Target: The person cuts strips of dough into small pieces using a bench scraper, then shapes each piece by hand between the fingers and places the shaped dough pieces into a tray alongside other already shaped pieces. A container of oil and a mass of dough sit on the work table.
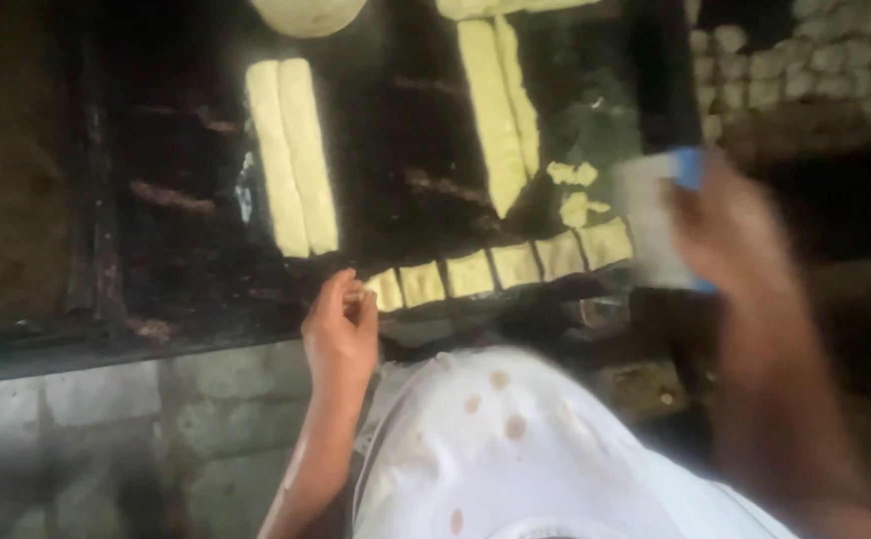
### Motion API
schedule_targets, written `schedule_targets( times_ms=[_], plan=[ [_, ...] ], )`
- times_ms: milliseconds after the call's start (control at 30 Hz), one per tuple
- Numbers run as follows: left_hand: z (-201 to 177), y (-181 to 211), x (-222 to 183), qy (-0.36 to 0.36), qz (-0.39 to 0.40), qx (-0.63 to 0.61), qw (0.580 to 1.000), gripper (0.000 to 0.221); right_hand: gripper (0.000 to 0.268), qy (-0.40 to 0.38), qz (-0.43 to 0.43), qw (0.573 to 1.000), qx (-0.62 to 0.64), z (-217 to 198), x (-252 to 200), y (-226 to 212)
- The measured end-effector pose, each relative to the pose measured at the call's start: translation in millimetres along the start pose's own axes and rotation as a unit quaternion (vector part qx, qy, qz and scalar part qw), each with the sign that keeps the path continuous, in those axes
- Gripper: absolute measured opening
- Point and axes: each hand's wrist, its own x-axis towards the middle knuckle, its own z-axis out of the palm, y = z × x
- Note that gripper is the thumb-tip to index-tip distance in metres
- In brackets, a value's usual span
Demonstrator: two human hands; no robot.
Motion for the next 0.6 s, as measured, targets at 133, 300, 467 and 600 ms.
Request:
schedule_targets(
  times_ms=[133,300,467,600],
  plan=[
    [13,7,2,0.005,-0.011,0.026,1.0,0.034,0.058,-0.03,-0.057,0.961,0.269,70,48,-78],
    [10,12,10,-0.043,-0.126,-0.049,0.99,0.025,0.059,-0.055,-0.203,0.917,0.339,31,23,-201],
    [12,36,-7,-0.061,-0.16,-0.354,0.919,0.027,0.046,-0.306,-0.212,0.823,0.43,27,-33,-172],
    [40,70,-2,-0.096,-0.203,-0.403,0.887,0.027,0.025,-0.349,0.003,0.752,0.559,43,-47,-143]
  ],
)
